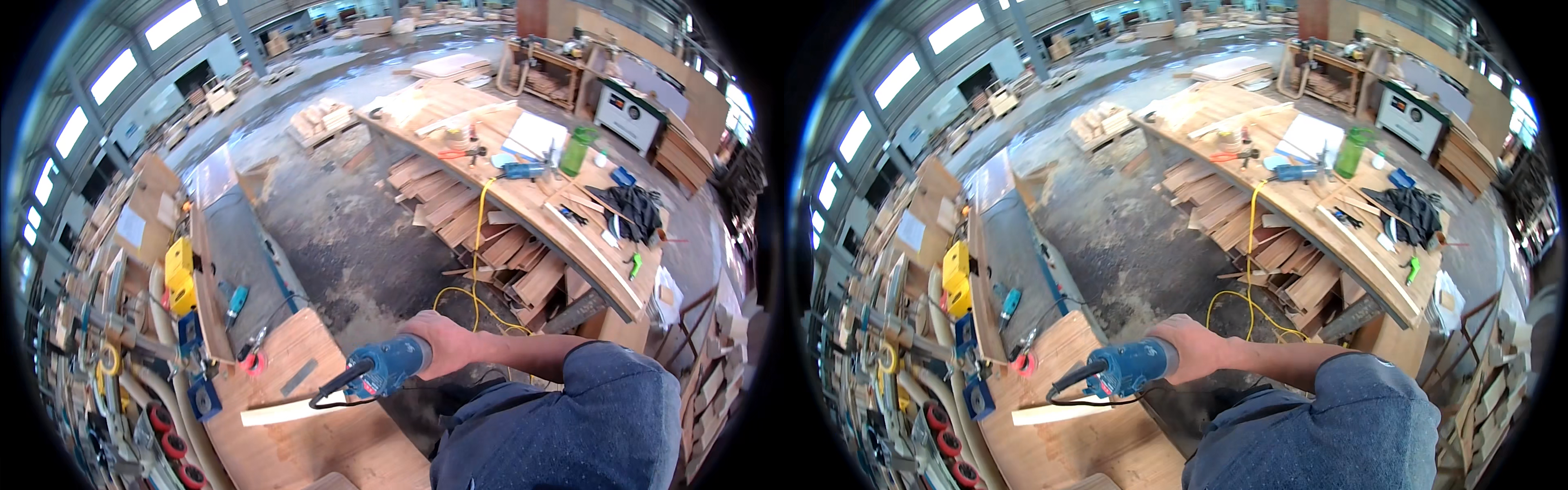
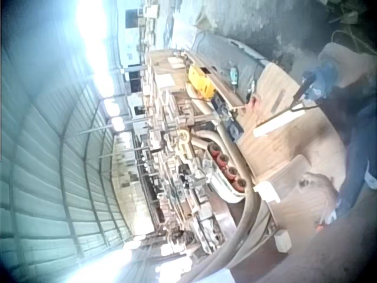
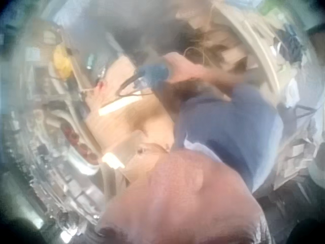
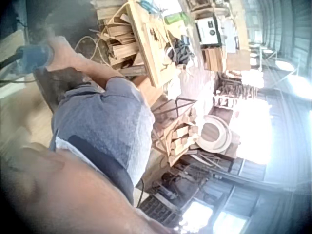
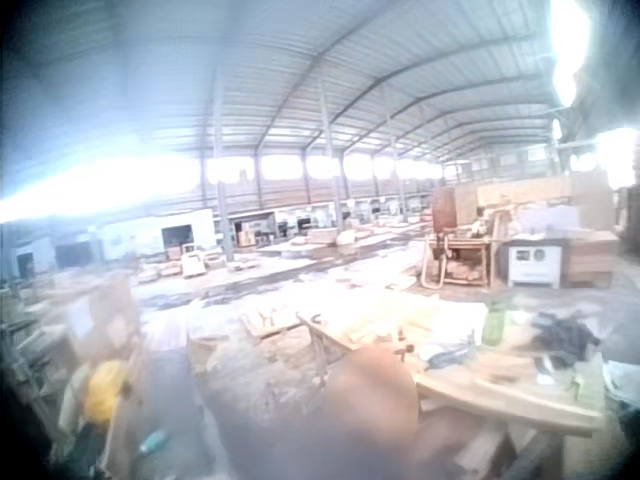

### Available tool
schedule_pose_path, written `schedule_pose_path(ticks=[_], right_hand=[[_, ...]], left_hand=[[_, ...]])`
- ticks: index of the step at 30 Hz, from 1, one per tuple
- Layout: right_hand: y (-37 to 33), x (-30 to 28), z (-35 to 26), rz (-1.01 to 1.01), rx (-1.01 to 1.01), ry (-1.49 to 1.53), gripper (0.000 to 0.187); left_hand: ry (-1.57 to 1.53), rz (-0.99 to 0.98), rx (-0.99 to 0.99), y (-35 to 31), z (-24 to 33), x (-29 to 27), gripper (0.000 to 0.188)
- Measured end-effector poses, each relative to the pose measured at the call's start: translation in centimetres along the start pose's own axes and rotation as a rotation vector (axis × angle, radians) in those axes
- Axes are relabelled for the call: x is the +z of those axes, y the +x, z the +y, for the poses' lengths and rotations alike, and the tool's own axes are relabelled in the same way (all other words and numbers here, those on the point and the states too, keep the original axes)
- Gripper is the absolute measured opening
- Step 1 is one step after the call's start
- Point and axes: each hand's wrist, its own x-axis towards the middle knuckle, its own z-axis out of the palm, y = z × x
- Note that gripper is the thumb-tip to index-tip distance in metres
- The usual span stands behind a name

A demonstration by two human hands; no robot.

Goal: The person assembles a wooden component by clamping a fluted piece to a flat board and securing it with a pneumatic nail gun. They then use a handheld router to shape the edges of the assembly. Finally, the person stacks the finished unit with other identical pieces.

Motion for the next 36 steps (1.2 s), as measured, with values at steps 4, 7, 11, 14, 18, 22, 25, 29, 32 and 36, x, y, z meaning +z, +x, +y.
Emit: schedule_pose_path(ticks=[4,7,11,14,18,22,25,29,32,36], right_hand=[[-3.0,-0.9,-0.6,-0.065,0.031,-0.089,0.067],[-5.1,-1.2,-0.2,-0.089,0.019,-0.173,0.067],[-7.2,-2.8,0.1,-0.105,0.106,-0.193,0.068],[-9.3,-5.0,2.1,-0.042,0.167,-0.188,0.069],[-10.8,-9.7,4.3,-0.04,0.231,-0.248,0.071],[-13.6,-13.6,9.1,0.08,0.219,-0.23,0.075],[-15.2,-17.5,12.3,0.121,0.244,-0.241,0.076],[-17.8,-22.7,15.8,0.204,0.346,-0.233,0.072],[-19.8,-25.8,18.1,0.234,0.447,-0.206,0.069],[-22.5,-29.6,20.8,0.223,0.567,-0.179,0.068]], left_hand=[[-0.744,-0.424,0.219,0.0,5.7,2.7,0.035],[-0.736,-0.883,0.312,4.0,12.3,4.7,0.034],[-0.715,-1.312,0.492,4.0,14.4,7.1,0.041],[-0.662,-1.726,0.192,1.8,17.1,6.2,0.045],[-0.832,-1.577,0.361,-4.0,20.8,9.2,0.051],[-0.959,-1.376,0.504,-10.4,26.0,12.1,0.061],[-0.989,-1.354,0.575,-14.7,29.9,13.8,0.052],[-0.972,-1.289,0.645,-21.9,35.7,15.4,0.03],[-1.011,-1.256,0.692,-26.5,39.2,17.2,0.029],[-1.027,-1.384,0.69,-31.1,42.5,20.0,0.029]])
